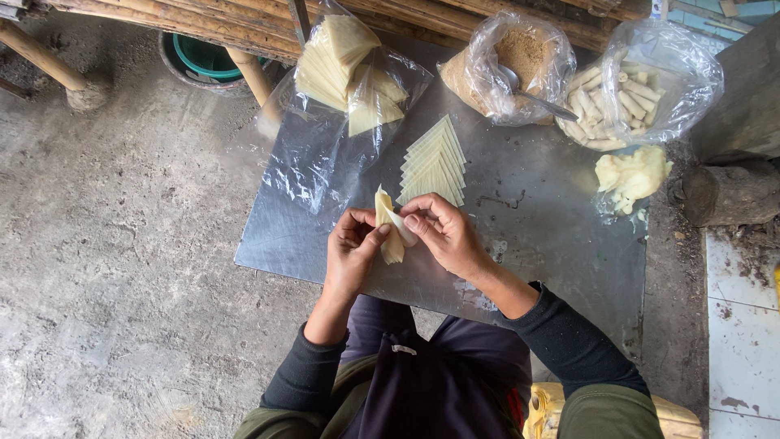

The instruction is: The person fills triangular dough sheets with a grainy mixture using a spoon, folds them into sealed packets, and stacks them. They then separate a stack of thin triangular sheets and arrange them on the table.

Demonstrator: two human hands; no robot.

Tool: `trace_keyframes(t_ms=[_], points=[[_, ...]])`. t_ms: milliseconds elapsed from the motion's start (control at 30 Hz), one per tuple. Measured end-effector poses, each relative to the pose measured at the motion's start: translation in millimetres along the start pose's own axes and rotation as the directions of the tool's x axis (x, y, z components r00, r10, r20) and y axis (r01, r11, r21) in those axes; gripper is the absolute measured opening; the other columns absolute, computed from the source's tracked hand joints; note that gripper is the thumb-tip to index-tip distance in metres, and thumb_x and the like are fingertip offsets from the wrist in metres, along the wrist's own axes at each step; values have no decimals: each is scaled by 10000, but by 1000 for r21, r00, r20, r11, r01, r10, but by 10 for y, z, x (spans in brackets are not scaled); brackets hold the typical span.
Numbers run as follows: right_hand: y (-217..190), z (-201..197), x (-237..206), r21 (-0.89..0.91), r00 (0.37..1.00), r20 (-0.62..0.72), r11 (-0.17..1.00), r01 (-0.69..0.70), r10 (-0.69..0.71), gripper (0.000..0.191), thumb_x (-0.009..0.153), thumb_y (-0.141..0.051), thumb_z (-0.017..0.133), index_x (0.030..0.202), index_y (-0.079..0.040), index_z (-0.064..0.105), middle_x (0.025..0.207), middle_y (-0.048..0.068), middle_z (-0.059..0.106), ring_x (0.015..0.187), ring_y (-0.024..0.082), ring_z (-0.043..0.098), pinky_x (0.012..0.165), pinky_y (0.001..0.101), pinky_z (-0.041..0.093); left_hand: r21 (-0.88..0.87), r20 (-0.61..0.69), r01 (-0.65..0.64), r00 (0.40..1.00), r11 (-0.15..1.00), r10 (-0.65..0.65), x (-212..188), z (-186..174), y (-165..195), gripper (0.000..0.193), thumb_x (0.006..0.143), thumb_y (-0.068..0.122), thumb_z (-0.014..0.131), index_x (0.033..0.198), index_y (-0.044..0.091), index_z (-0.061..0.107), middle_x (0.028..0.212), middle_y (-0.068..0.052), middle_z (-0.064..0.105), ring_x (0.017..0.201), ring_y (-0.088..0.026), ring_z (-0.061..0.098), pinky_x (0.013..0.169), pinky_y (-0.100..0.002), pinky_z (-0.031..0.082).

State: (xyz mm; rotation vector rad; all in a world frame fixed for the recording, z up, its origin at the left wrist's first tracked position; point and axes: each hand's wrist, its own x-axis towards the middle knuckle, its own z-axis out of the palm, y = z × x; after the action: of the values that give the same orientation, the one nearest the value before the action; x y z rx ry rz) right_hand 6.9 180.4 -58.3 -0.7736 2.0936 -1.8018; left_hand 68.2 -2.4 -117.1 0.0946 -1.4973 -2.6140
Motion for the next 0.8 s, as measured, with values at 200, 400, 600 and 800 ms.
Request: trace_keyframes(t_ms=[200, 400, 600, 800], points=[[-23, 15, -29, -183, 998, 6, 981, 68, -68, 160, 992, -111, 694, 1101, -4, 650, 977, 45, 732, 916, 100, 712, 782, 255, 600, 76, 64, -71, 996, 995, 66, -26, 22, 32, 114, 956, 0, 699, 1029, 10, 612, 1055, -36, 666, 958, -98, 650, 861, -252, 554], [76, -235, 29, -79, 995, -97, 997, 24, -31, 121, 1017, -123, 656, 1079, -20, 666, 967, 62, 732, 873, 117, 713, 760, 266, 631, -88, -21, -15, 1000, 996, 13, -26, -15, -55, 102, 972, -2, 687, 1030, 29, 609, 995, -45, 686, 904, -102, 655, 825, -267, 560], [19, -624, 122, -257, 890, -437, 966, 19, -134, 98, 1038, -128, 662, 1103, -55, 662, 948, 58, 726, 835, 125, 695, 732, 280, 594, -177, -102, -22, 995, 984, 4, -12, -53, -72, 101, 996, 15, 669, 1045, 61, 594, 986, -48, 684, 858, -92, 639, 749, -243, 524], [279, -565, 239, -927, 832, -1, 312, 207, -555, 126, 983, -88, 712, 1108, -79, 702, 1005, 58, 724, 920, 213, 660, 816, 361, 511, -240, -112, -36, 994, 970, 9, -7, -23, -47, 97, 1000, 8, 655, 1045, 65, 590, 988, -40, 679, 856, -85, 633, 754, -237, 519]])
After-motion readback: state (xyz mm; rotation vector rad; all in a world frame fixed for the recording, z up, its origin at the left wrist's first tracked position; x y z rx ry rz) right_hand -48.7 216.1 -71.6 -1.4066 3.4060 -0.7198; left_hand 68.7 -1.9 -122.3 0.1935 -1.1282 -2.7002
